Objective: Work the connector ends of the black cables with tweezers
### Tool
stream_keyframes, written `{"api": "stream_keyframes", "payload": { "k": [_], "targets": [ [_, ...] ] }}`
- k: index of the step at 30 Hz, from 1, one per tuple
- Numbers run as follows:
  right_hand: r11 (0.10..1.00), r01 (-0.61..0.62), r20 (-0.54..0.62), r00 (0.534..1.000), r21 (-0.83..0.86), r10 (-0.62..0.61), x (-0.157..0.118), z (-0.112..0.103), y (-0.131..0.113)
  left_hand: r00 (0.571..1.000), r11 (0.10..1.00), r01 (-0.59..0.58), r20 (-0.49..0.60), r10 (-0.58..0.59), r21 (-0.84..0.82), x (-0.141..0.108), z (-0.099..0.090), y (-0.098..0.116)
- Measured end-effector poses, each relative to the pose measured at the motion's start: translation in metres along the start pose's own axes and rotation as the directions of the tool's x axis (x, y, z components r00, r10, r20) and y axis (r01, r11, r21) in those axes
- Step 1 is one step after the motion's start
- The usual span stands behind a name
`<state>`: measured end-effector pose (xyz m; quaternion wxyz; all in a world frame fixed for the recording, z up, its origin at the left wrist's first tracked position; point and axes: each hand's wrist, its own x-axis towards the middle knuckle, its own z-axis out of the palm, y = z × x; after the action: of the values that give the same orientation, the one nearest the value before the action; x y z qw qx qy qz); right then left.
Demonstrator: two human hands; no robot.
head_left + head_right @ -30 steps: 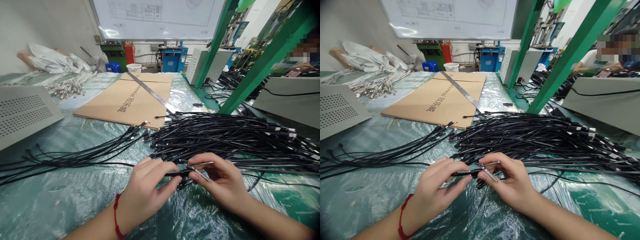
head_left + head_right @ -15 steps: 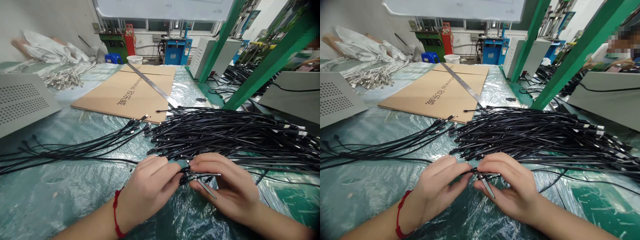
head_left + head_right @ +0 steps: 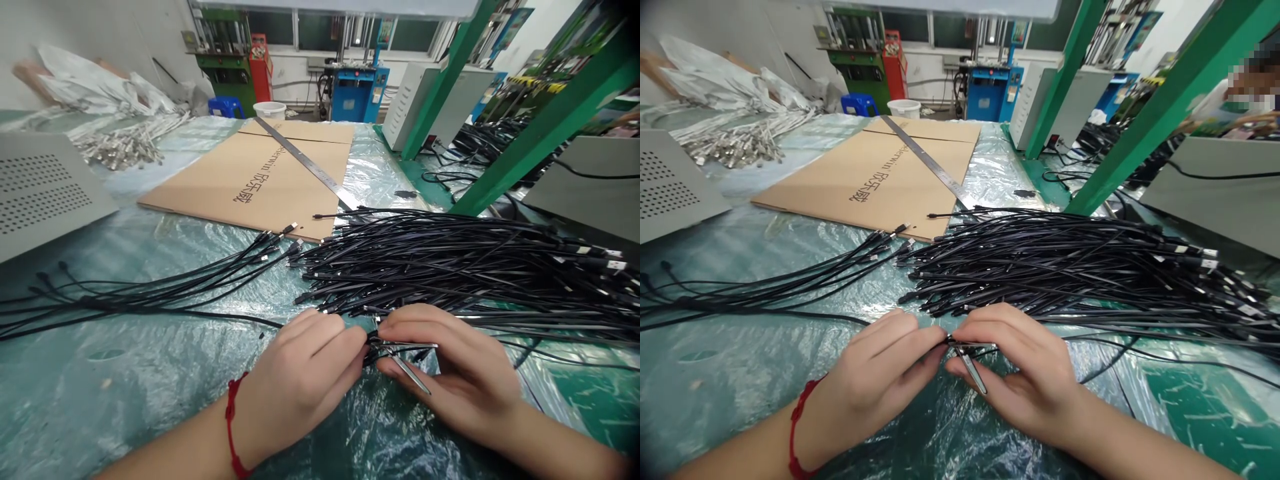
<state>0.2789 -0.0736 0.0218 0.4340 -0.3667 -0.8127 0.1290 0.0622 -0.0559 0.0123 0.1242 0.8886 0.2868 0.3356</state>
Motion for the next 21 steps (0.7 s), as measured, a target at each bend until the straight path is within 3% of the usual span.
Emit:
{"api": "stream_keyframes", "payload": {
  "k": [14, 17, 21],
  "targets": [
    [0.999, 0.032, 0.054, 0.998, 0.044, -0.035, 0.0033, -0.0005, 0.0010, 0.999, 0.997, -0.050, -0.010, 0.051, 0.067, 0.0015, 0.0004, 0.0007],
    [0.998, -0.037, 0.016, 0.999, 0.049, 0.036, -0.0005, -0.0002, 0.0031, 0.999, 0.998, -0.042, -0.024, 0.043, 0.056, 0.0003, 0.0014, -0.0004],
    [0.971, -0.237, -0.017, 0.971, 0.013, 0.237, -0.0049, 0.0019, 0.0050, 0.998, 1.000, -0.005, -0.054, 0.006, 0.017, -0.0008, 0.0022, -0.0008]
  ]
}}
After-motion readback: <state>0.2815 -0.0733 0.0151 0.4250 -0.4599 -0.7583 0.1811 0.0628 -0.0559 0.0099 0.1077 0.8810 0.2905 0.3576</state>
